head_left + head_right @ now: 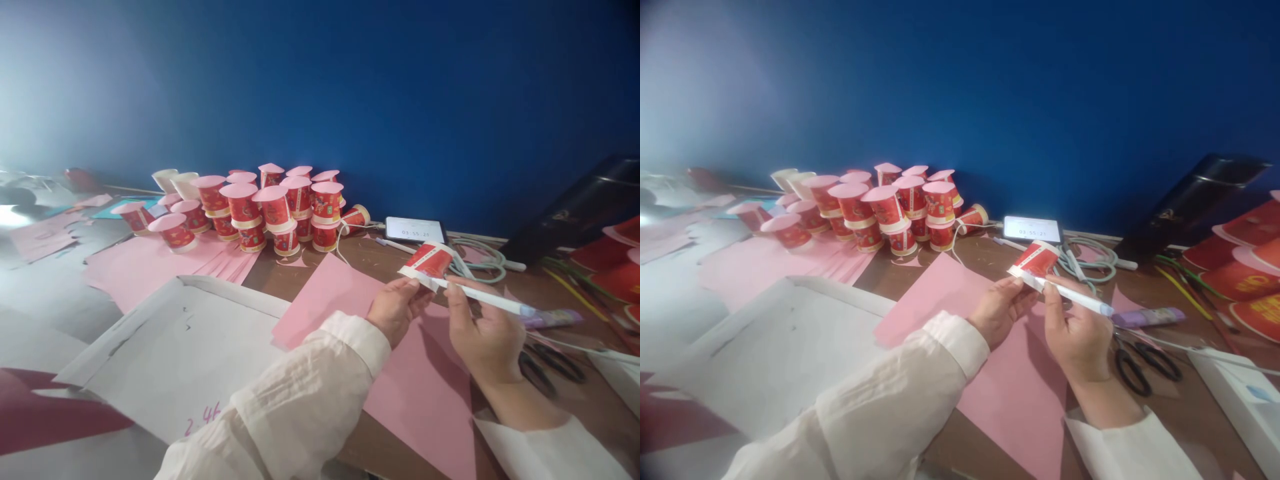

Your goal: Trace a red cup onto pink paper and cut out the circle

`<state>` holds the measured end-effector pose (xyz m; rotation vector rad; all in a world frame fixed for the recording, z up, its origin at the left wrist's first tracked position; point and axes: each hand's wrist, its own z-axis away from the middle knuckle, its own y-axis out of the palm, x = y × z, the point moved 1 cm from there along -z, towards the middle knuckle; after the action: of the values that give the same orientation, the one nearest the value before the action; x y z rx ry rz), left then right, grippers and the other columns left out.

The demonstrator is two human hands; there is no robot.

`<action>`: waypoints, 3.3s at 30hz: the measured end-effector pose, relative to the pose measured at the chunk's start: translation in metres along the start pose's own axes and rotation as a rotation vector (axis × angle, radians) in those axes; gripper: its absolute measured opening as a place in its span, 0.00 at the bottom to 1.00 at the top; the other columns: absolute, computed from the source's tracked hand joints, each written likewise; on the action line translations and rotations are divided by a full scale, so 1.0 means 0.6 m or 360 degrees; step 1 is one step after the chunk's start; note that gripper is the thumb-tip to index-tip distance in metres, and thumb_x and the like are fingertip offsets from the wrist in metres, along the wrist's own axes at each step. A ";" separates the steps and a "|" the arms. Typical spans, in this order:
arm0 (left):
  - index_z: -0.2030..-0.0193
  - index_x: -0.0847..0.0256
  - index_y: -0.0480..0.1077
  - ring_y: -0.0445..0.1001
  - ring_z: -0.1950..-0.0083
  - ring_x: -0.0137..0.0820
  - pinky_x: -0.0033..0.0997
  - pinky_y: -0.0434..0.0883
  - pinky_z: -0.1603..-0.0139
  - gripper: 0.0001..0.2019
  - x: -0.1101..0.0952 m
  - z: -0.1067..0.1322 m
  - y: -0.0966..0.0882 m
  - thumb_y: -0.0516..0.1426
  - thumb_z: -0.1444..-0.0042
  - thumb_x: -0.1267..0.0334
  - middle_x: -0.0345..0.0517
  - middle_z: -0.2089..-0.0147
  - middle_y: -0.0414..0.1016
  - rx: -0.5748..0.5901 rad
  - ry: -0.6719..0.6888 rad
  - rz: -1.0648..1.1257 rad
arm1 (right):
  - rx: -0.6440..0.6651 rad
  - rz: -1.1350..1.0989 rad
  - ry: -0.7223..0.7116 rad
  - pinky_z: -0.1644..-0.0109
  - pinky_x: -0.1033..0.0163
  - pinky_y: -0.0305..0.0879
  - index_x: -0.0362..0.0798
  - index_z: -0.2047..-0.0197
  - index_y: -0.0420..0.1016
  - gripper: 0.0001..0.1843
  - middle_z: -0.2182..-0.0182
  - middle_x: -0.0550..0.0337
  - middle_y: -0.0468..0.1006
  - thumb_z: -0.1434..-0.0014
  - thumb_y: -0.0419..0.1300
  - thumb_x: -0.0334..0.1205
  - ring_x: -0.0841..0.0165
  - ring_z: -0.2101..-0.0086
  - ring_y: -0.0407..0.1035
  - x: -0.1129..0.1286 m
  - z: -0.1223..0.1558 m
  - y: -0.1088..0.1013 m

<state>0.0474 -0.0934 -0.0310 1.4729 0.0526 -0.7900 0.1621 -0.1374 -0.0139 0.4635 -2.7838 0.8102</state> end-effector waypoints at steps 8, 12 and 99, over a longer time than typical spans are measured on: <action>0.64 0.67 0.77 0.75 0.62 0.28 0.36 0.67 0.41 0.09 0.003 -0.003 -0.005 0.66 0.50 0.64 0.49 0.62 0.78 -0.0016 0.0003 -0.0011 | 0.0053 -0.0001 -0.0041 0.57 0.64 0.71 0.47 0.56 0.79 0.10 0.64 0.54 0.83 0.36 0.58 0.41 0.64 0.63 0.77 -0.001 0.003 0.000; 0.65 0.66 0.77 0.76 0.58 0.31 0.38 0.67 0.41 0.09 0.003 -0.002 -0.005 0.67 0.51 0.63 0.50 0.62 0.78 0.0003 0.0009 -0.0056 | 0.0013 -0.0049 0.0002 0.54 0.62 0.71 0.47 0.54 0.79 0.11 0.59 0.52 0.83 0.36 0.58 0.41 0.62 0.58 0.77 0.000 -0.001 0.002; 0.63 0.69 0.74 0.77 0.64 0.30 0.35 0.72 0.46 0.06 -0.011 0.003 0.000 0.55 0.41 0.71 0.50 0.67 0.77 -0.0127 -0.0140 0.0127 | 0.0018 -0.0033 -0.0001 0.58 0.60 0.69 0.46 0.58 0.77 0.12 0.65 0.51 0.81 0.34 0.56 0.43 0.62 0.64 0.75 -0.003 0.004 -0.001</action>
<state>0.0416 -0.0922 -0.0275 1.3549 -0.0409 -0.7783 0.1635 -0.1386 -0.0159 0.4940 -2.7716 0.8219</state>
